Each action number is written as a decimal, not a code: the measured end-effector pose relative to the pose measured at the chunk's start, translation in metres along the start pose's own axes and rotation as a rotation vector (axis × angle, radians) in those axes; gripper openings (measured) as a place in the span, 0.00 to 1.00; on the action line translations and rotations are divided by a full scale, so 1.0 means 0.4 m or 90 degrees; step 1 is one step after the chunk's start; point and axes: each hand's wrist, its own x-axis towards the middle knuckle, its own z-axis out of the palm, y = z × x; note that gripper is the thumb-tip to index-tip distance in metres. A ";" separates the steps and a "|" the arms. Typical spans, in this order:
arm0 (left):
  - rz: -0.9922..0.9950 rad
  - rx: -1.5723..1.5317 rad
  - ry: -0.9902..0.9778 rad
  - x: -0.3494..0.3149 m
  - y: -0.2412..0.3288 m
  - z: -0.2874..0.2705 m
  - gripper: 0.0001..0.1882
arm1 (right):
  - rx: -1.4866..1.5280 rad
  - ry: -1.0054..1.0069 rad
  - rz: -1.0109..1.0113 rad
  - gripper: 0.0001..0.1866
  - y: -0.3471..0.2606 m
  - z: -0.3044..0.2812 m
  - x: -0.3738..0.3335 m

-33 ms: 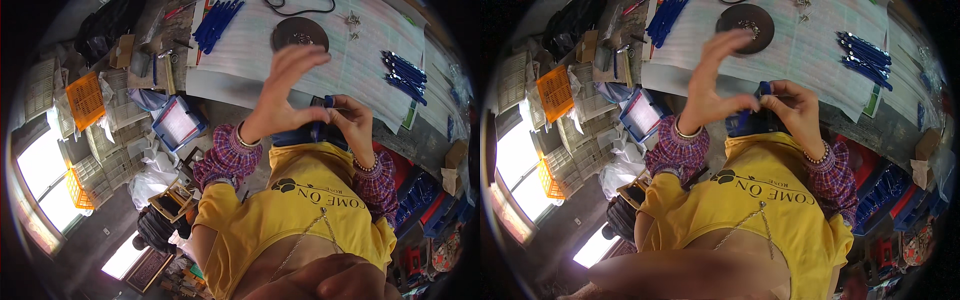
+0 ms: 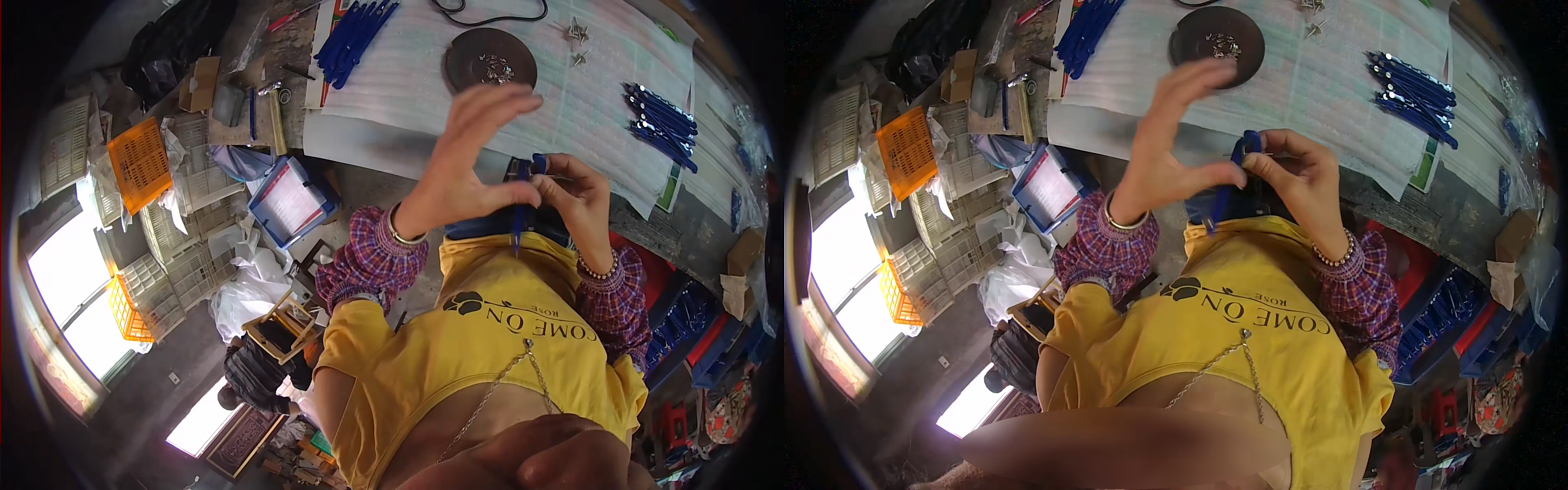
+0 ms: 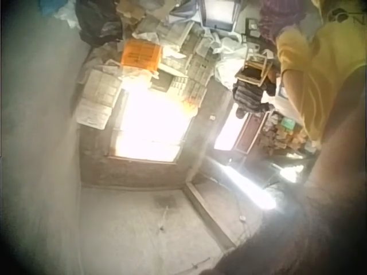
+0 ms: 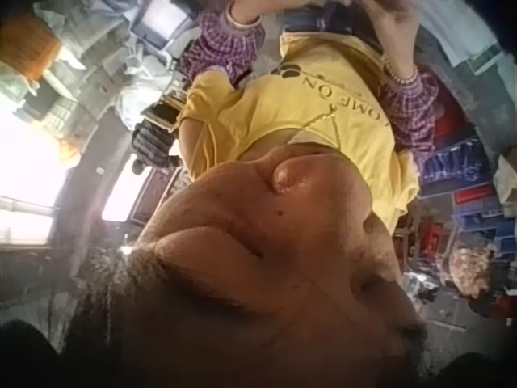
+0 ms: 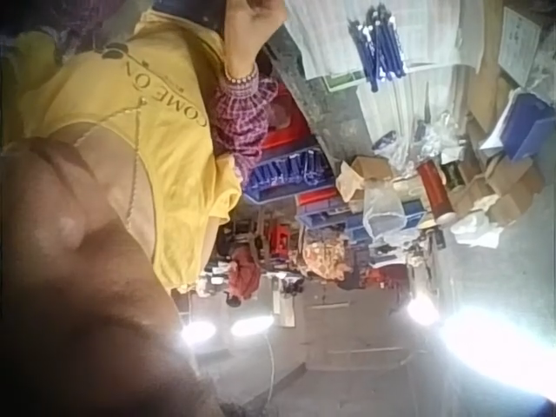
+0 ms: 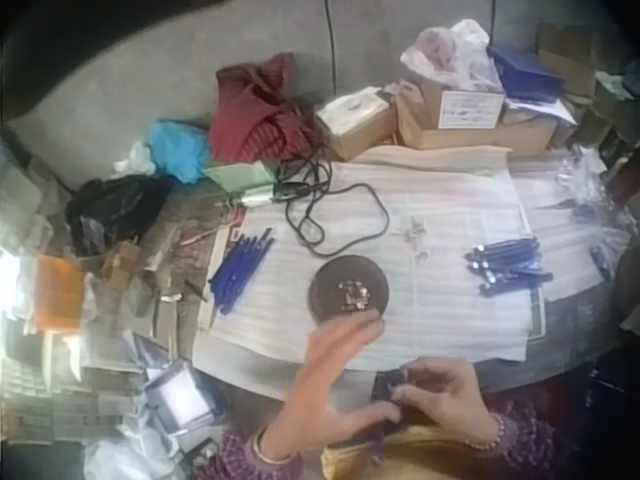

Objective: Assembling small metal studs into blue plastic straps using a small hammer on a workbench.

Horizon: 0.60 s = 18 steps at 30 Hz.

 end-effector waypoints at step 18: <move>-0.069 -0.121 -0.061 -0.068 -0.042 0.062 0.26 | 0.167 -0.013 0.157 0.09 -0.014 -0.002 -0.015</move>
